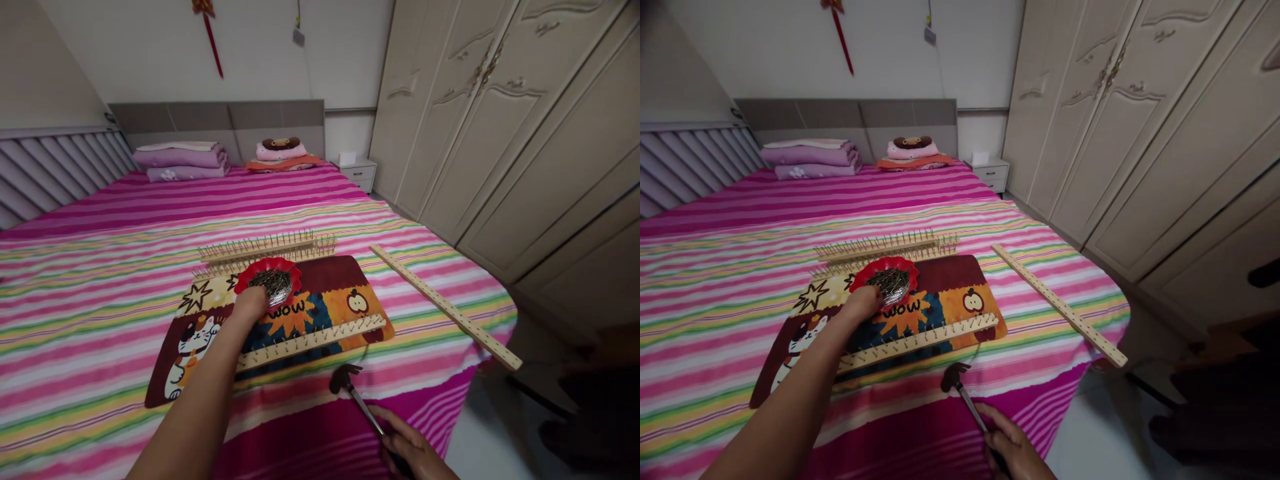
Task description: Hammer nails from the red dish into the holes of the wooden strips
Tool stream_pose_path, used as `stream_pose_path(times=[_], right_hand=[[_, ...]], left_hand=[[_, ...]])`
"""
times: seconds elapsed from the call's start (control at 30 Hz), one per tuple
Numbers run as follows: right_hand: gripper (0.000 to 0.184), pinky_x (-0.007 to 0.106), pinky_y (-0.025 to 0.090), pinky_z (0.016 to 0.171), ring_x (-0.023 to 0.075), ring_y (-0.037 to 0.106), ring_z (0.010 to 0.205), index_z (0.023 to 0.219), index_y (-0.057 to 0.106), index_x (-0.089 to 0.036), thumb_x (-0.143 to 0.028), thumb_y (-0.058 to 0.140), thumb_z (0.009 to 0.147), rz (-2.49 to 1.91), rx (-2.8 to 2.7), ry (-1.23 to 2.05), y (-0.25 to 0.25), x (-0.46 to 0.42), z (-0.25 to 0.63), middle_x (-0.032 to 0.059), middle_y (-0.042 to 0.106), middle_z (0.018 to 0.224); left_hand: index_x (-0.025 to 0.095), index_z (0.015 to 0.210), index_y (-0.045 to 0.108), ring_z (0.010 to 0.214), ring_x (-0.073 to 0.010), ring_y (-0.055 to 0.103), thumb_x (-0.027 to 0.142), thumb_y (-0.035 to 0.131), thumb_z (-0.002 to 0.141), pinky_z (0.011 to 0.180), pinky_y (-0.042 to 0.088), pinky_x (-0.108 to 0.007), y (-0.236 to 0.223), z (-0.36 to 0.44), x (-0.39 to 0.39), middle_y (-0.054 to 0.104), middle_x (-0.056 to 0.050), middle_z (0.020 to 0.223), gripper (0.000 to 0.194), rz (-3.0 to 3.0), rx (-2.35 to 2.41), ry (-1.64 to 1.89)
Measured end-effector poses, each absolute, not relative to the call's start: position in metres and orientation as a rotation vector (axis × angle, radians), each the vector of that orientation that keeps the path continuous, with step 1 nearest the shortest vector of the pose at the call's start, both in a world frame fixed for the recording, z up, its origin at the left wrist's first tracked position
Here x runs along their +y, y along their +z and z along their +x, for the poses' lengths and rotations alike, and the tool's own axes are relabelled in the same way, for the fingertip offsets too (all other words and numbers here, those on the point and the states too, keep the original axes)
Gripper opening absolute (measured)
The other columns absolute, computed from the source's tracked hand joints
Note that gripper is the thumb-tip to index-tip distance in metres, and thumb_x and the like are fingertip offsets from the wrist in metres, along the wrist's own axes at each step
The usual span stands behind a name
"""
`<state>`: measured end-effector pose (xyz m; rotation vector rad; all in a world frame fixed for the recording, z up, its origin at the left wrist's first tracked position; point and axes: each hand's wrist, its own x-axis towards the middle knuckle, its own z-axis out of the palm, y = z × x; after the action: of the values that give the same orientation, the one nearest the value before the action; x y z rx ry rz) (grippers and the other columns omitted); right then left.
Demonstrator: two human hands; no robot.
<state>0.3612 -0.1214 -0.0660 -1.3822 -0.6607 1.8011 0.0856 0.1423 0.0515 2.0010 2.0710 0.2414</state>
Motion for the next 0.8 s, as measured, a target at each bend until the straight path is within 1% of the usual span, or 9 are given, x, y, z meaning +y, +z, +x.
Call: stream_pose_path(times=[0.1, 0.17, 0.2, 0.27, 0.37, 0.43, 0.53, 0.67, 0.8], right_hand=[[0.062, 0.014, 0.016, 0.034, 0.0040, 0.027, 0.032, 0.131, 0.044, -0.017, -0.037, 0.051, 0.073, -1.385, -0.680, 1.796, -0.071, -0.122, 0.363, -0.0093, 0.045, 0.046], [0.066, 0.015, 0.015, 0.033, 0.0036, 0.027, 0.030, 0.134, 0.042, -0.018, -0.040, 0.051, 0.073, -1.391, -0.708, 1.810, -0.075, -0.121, 0.365, -0.0094, 0.046, 0.046], [0.069, 0.015, 0.014, 0.032, 0.0035, 0.026, 0.030, 0.135, 0.040, -0.018, -0.042, 0.052, 0.072, -1.394, -0.718, 1.824, -0.077, -0.120, 0.366, -0.0098, 0.045, 0.046], [0.074, 0.014, 0.014, 0.030, 0.0038, 0.027, 0.029, 0.138, 0.036, -0.017, -0.043, 0.053, 0.072, -1.399, -0.734, 1.855, -0.079, -0.120, 0.367, -0.0105, 0.044, 0.045], [0.076, 0.013, 0.015, 0.027, 0.0049, 0.030, 0.029, 0.141, 0.031, -0.017, -0.043, 0.052, 0.073, -1.426, -0.761, 1.854, -0.076, -0.120, 0.366, -0.0103, 0.044, 0.046], [0.074, 0.012, 0.017, 0.026, 0.0051, 0.033, 0.031, 0.141, 0.032, -0.018, -0.041, 0.052, 0.074, -1.463, -0.772, 1.827, -0.071, -0.121, 0.365, -0.0090, 0.046, 0.049], [0.073, 0.011, 0.018, 0.026, 0.0046, 0.033, 0.031, 0.141, 0.032, -0.019, -0.040, 0.054, 0.074, -1.491, -0.779, 1.814, -0.066, -0.123, 0.364, -0.0090, 0.046, 0.050], [0.075, 0.010, 0.019, 0.025, 0.0043, 0.031, 0.031, 0.142, 0.029, -0.019, -0.041, 0.054, 0.075, -1.464, -0.785, 1.839, -0.067, -0.124, 0.365, -0.0098, 0.045, 0.049], [0.075, 0.011, 0.021, 0.025, 0.0050, 0.033, 0.031, 0.141, 0.031, -0.022, -0.042, 0.056, 0.074, -1.514, -0.793, 1.830, -0.067, -0.124, 0.365, -0.0089, 0.047, 0.051]], left_hand=[[0.017, 0.069, 0.064, 0.072, -0.0215, 0.063, 0.021, 0.053, 0.069, 0.066, 0.045, -0.030, 0.062, 0.072, 0.127, 0.070, -0.009, 0.073, 0.012, 1.975, 1.999, 0.366], [0.018, 0.076, 0.064, 0.065, -0.0161, 0.061, 0.028, 0.055, 0.070, 0.061, 0.044, -0.026, 0.067, 0.064, 0.112, 0.068, -0.004, 0.070, 0.015, 1.841, 1.874, 0.579], [0.018, 0.079, 0.065, 0.062, -0.0142, 0.059, 0.031, 0.057, 0.068, 0.059, 0.043, -0.024, 0.069, 0.060, 0.103, 0.067, -0.002, 0.068, 0.019, 1.712, 1.774, 0.718], [0.016, 0.080, 0.067, 0.059, -0.0119, 0.057, 0.035, 0.066, 0.059, 0.057, 0.043, -0.022, 0.074, 0.055, 0.084, 0.066, -0.001, 0.066, 0.028, 1.373, 1.550, 0.967], [0.014, 0.076, 0.070, 0.063, -0.0109, 0.059, 0.033, 0.076, 0.044, 0.060, 0.045, -0.021, 0.081, 0.050, 0.054, 0.069, -0.004, 0.070, 0.037, 0.982, 1.378, 1.114], [0.013, 0.075, 0.072, 0.067, -0.0118, 0.061, 0.029, 0.080, 0.039, 0.062, 0.047, -0.021, 0.083, 0.044, 0.034, 0.070, -0.005, 0.072, 0.040, 0.848, 1.354, 1.164], [0.014, 0.077, 0.073, 0.067, -0.0125, 0.062, 0.027, 0.084, 0.037, 0.063, 0.049, -0.022, 0.078, 0.029, 0.008, 0.071, -0.005, 0.072, 0.043, 0.752, 1.372, 1.268], [0.014, 0.074, 0.072, 0.058, -0.0096, 0.059, 0.029, 0.084, 0.040, 0.055, 0.047, -0.021, 0.058, 0.001, -0.018, 0.069, -0.002, 0.067, 0.039, 0.675, 1.474, 1.493], [0.014, 0.069, 0.070, 0.063, -0.0094, 0.060, 0.028, 0.083, 0.037, 0.055, 0.048, -0.019, 0.035, -0.013, -0.030, 0.070, -0.002, 0.076, 0.038, 0.571, 1.602, 1.619]])
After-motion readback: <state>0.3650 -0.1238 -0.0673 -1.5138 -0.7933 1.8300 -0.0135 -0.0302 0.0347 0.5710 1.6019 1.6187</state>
